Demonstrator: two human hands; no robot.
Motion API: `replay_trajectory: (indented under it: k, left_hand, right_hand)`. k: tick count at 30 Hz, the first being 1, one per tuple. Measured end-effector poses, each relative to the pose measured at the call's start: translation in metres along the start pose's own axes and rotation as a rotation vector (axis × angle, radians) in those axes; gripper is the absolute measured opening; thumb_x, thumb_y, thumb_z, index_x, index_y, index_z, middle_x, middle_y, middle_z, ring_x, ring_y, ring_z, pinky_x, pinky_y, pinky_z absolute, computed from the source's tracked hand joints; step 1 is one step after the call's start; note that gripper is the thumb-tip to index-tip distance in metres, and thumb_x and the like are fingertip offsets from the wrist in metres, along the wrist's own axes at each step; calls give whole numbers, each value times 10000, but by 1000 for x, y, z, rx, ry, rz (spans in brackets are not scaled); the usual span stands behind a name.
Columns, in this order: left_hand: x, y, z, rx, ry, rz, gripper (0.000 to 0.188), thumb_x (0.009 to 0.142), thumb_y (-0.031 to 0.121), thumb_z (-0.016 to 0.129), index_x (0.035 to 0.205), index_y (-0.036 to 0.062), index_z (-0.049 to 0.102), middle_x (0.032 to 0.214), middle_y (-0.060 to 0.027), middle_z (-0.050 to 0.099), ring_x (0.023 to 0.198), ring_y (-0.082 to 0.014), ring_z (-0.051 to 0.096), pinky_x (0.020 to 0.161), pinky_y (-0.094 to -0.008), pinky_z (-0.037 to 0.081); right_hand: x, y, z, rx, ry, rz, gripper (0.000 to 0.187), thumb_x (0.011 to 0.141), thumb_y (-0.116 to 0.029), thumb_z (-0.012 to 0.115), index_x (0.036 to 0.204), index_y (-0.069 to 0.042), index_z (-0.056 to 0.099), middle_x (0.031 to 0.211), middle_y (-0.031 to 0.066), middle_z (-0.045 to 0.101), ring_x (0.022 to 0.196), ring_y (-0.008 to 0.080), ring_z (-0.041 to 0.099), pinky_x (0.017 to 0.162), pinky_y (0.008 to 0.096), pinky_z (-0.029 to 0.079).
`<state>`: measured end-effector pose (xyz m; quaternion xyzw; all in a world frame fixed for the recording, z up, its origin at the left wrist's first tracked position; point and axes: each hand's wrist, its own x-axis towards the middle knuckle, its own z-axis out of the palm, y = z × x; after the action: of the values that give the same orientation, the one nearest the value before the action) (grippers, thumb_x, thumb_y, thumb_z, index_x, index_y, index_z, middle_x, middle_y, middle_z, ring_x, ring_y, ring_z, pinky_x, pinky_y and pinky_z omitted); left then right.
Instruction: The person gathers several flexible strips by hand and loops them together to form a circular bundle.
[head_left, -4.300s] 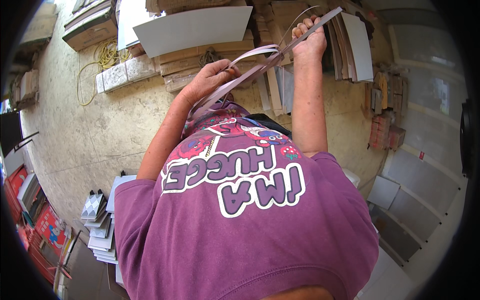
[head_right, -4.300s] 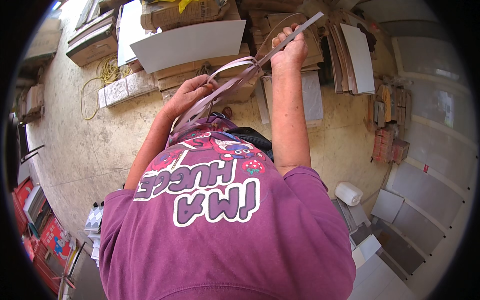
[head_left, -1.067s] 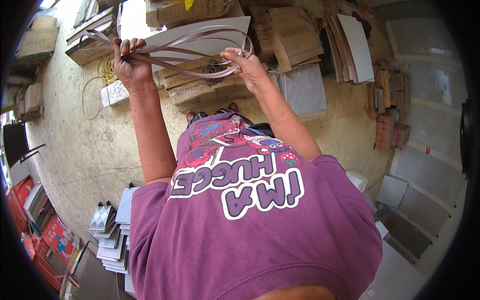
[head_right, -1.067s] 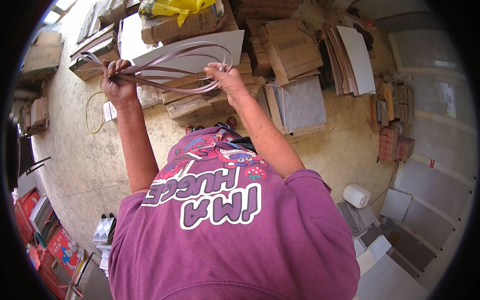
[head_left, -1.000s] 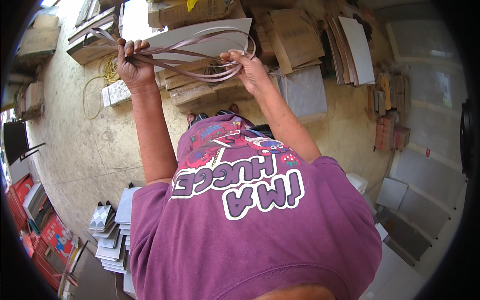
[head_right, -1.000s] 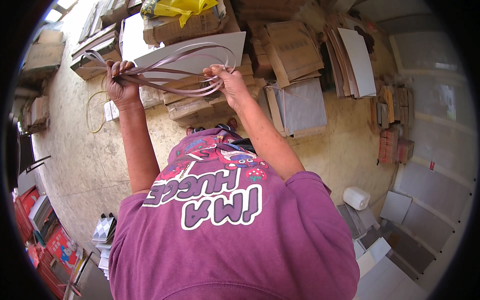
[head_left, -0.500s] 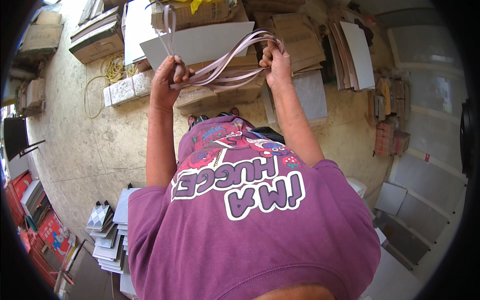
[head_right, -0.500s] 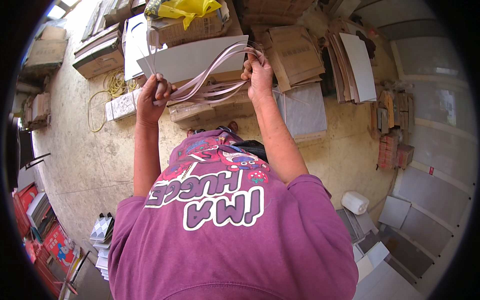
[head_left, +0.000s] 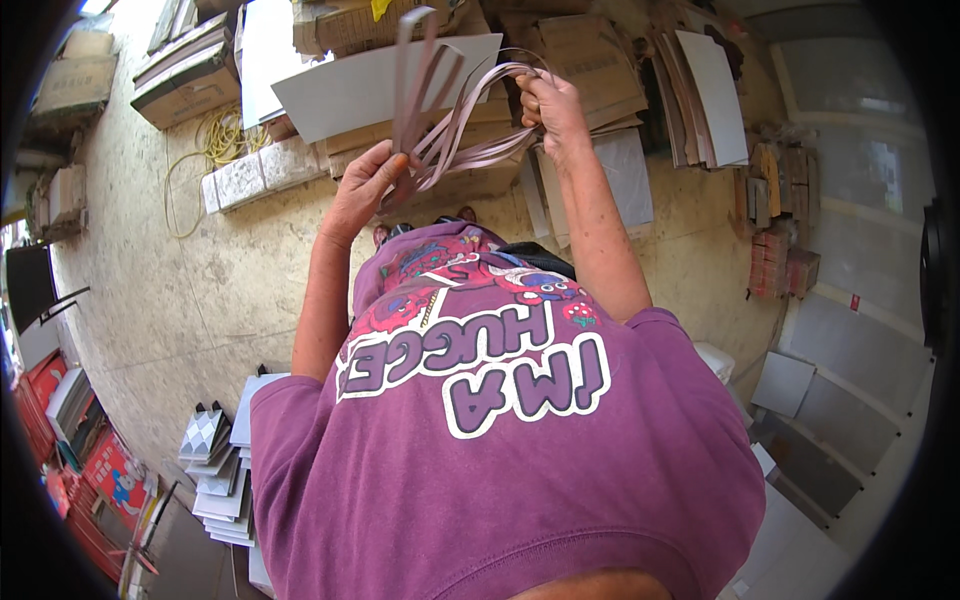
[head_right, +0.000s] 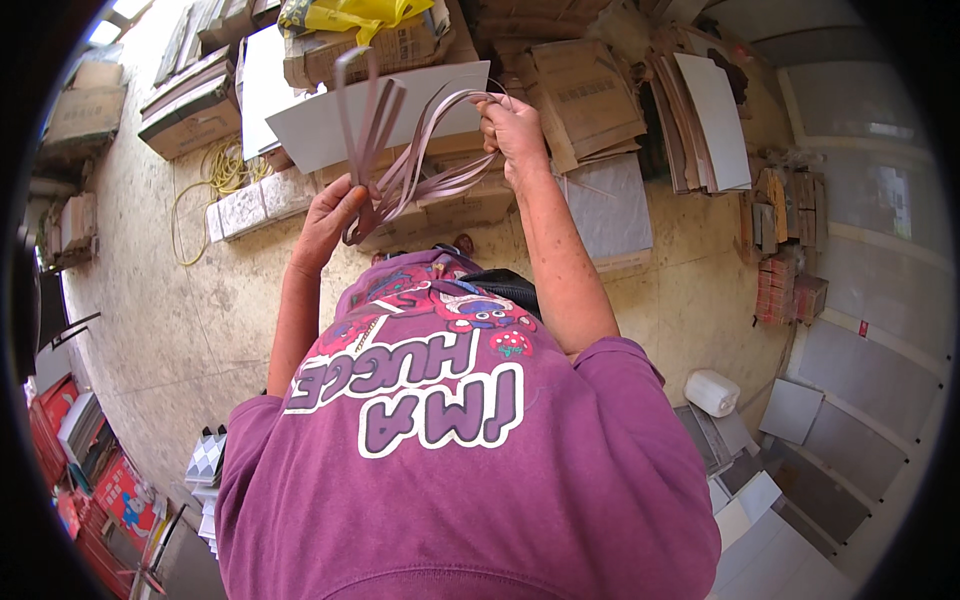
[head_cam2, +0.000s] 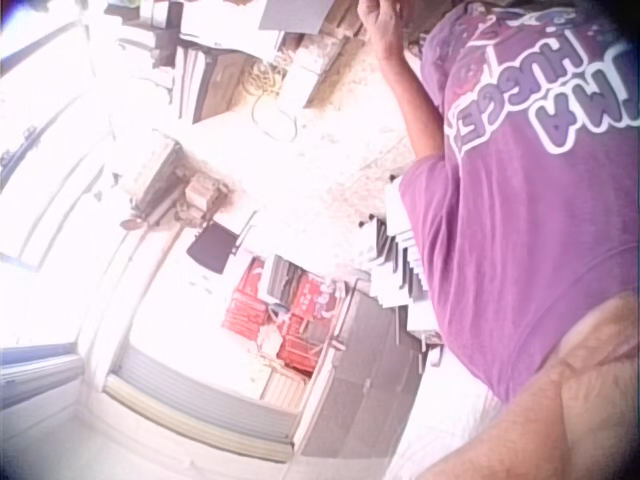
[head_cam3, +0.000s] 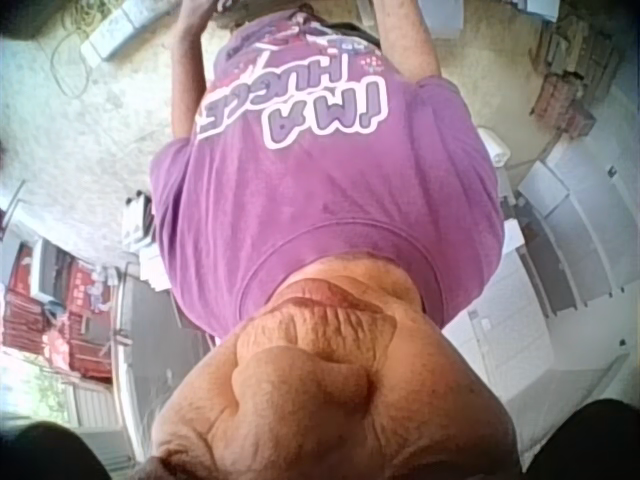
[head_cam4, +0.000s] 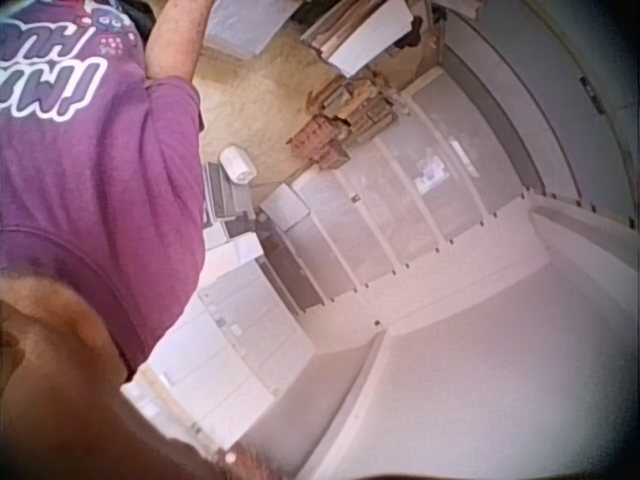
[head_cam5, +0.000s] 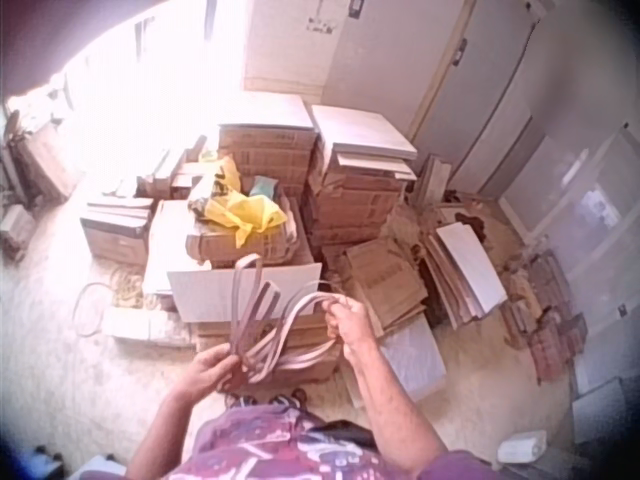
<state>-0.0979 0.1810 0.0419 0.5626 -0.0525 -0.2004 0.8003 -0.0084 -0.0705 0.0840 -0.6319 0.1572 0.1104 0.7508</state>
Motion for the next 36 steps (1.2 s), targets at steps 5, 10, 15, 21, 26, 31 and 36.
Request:
replay_trajectory:
  k: [5, 10, 15, 21, 26, 31, 36]
  left_hand:
    - [0, -6, 13, 287, 47, -26, 184, 936, 187, 494, 924, 33, 595, 628, 56, 436, 545, -41, 371, 493, -198, 313]
    - [3, -5, 21, 666, 95, -8, 156, 882, 194, 541, 887, 53, 606, 574, -80, 509, 515, -195, 490, 501, -313, 383]
    - [4, 1, 25, 890, 137, -19, 157, 847, 212, 550, 854, 69, 613, 659, -169, 585, 635, -368, 562, 564, -424, 424]
    - [3, -5, 25, 973, 212, 37, 202, 851, 228, 547, 861, 39, 617, 625, -166, 557, 573, -318, 551, 546, -372, 419]
    - [2, -2, 28, 994, 256, -27, 181, 822, 239, 566, 843, 69, 626, 668, -176, 591, 663, -366, 579, 604, -442, 444]
    - [-1, -3, 26, 985, 279, -49, 191, 817, 246, 564, 831, 68, 633, 670, -178, 592, 675, -366, 581, 614, -446, 444]
    - [-3, -9, 22, 1070, 271, -81, 214, 841, 246, 526, 862, 70, 644, 677, -162, 588, 632, -322, 580, 590, -379, 447]
  right_hand:
    - [0, 0, 4, -35, -43, -5, 53, 833, -104, 555, 828, -63, 588, 535, -73, 394, 422, 26, 290, 401, 205, 242]
    - [1, 3, 8, -82, -11, -65, 168, 819, -24, 513, 928, -34, 640, 574, -65, 470, 445, 10, 347, 405, 183, 293]
    - [-2, 1, 7, -138, -29, -83, 143, 840, -92, 562, 952, -37, 631, 613, -54, 508, 439, 24, 353, 408, 186, 303]
    - [-1, 2, 0, -107, -98, -50, 240, 822, 7, 485, 998, -35, 642, 761, -46, 576, 493, 10, 405, 448, 170, 358]
    - [3, 5, -10, -64, -164, -37, 259, 826, 1, 486, 1031, -38, 638, 789, -51, 595, 503, 5, 406, 479, 159, 401]
    - [2, 4, -17, -59, -213, -3, 227, 835, -42, 549, 1046, -45, 633, 756, -51, 578, 495, 10, 390, 483, 172, 402]
    - [-2, 5, -19, -68, -229, 19, 202, 832, -79, 597, 1028, -54, 638, 720, -53, 561, 494, 16, 384, 485, 174, 382]
